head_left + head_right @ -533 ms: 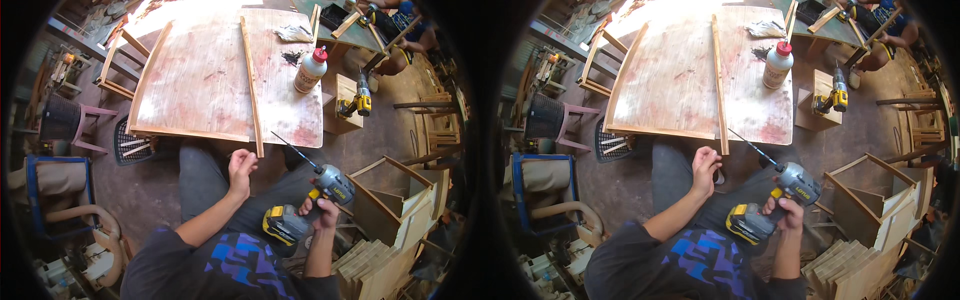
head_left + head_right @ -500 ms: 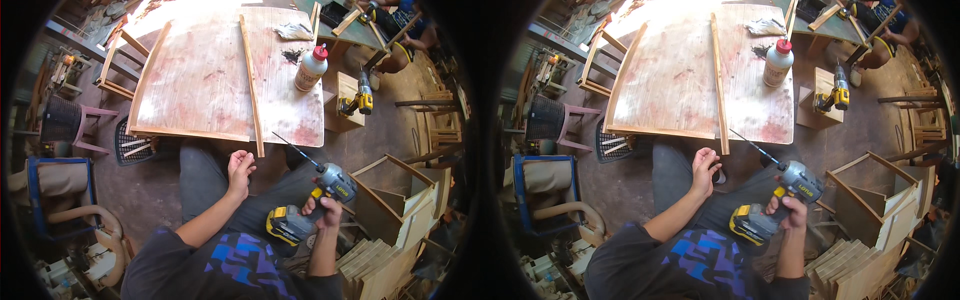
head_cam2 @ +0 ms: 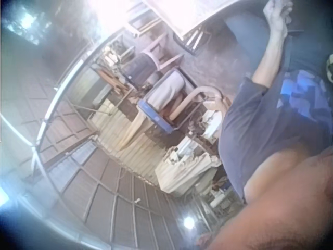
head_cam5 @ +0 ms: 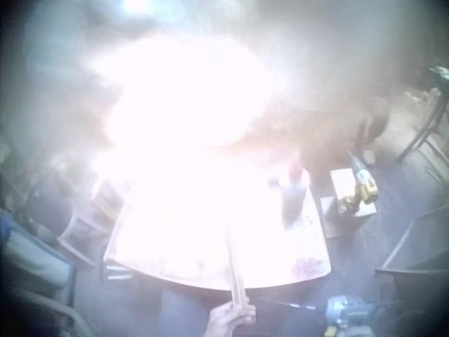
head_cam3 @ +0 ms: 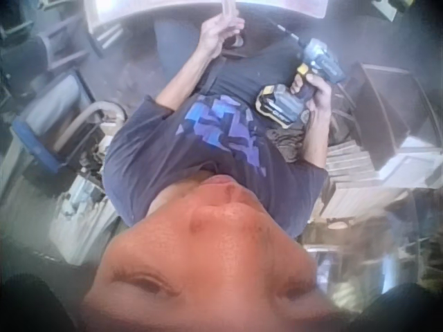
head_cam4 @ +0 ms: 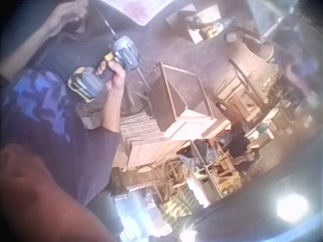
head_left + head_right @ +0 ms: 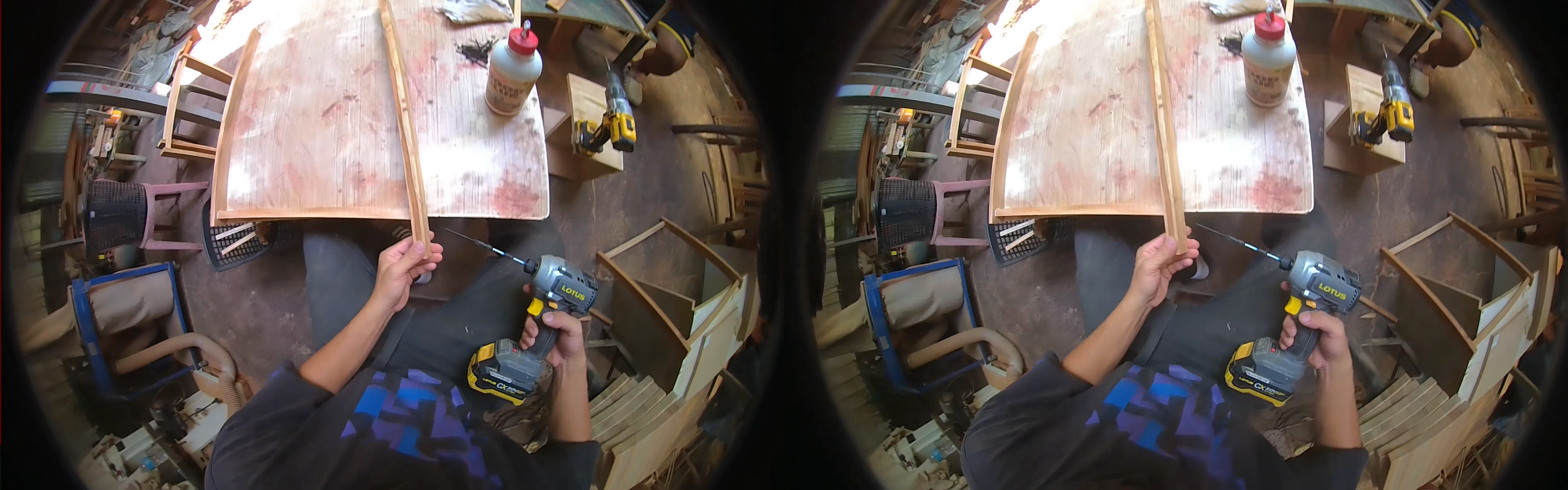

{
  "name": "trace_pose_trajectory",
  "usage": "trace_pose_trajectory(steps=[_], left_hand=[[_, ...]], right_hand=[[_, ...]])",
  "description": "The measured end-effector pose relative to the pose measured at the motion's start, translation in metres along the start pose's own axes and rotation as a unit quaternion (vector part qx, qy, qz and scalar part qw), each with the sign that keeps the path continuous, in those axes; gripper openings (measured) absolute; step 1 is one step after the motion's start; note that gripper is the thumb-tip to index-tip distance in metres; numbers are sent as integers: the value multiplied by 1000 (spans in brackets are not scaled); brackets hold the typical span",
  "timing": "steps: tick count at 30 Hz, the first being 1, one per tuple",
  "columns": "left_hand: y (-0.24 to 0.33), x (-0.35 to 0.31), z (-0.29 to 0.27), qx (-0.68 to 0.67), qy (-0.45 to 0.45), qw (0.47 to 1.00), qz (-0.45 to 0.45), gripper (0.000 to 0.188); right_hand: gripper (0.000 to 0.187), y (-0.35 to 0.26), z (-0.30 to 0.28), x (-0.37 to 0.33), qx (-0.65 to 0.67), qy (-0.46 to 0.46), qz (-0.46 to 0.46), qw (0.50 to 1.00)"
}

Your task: The person drills holes into wooden slats using a power drill, applies wood glue to the slats, fits the pieces together to form a frame, and drills into the joints with the power drill.

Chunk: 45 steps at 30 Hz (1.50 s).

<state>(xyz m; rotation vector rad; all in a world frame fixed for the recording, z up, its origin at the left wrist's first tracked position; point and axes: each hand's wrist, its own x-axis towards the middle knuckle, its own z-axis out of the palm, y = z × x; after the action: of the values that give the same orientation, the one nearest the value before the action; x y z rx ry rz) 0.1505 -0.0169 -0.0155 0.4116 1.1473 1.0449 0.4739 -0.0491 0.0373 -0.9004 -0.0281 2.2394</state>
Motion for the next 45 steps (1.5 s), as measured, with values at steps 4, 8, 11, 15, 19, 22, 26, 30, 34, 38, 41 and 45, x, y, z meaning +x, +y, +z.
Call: trace_pose_trajectory(steps=[4,8,11,15,19,22,26,30,34,38,41,45], left_hand=[[6,-7,-11,-18,-27,999,-3,55],[4,-9,-16,-56,-57,997,-11,58],[2,-12,-20,-78,-75,994,-15,58],[-1,-14,-25,-68,-81,994,-12,57],[-3,-17,-25,-65,-81,995,-10,58],[-3,-19,-22,-62,-72,995,-6,59],[-3,-20,-21,-57,-70,996,-5,58],[-5,-22,-24,-61,-73,995,-1,58],[-7,-25,-24,-85,-81,993,4,57],[-8,-25,-24,-118,-85,989,6,49],[-9,-24,-25,-121,-89,989,4,49],[-9,-23,-24,-116,-90,989,2,49]], right_hand=[[67,1,2,-2,6,5,33,999],[66,1,9,-1,-14,7,36,999],[63,2,12,1,-33,13,30,999],[61,3,13,3,-50,11,33,998],[61,4,14,4,-63,17,37,997],[61,5,15,6,-66,20,37,997],[61,4,16,6,-68,20,46,996],[61,2,18,6,-78,26,50,995],[61,1,21,7,-77,25,51,995],[62,1,22,8,-81,20,61,995],[64,3,20,9,-67,32,72,995],[66,3,17,9,-72,21,73,994]])
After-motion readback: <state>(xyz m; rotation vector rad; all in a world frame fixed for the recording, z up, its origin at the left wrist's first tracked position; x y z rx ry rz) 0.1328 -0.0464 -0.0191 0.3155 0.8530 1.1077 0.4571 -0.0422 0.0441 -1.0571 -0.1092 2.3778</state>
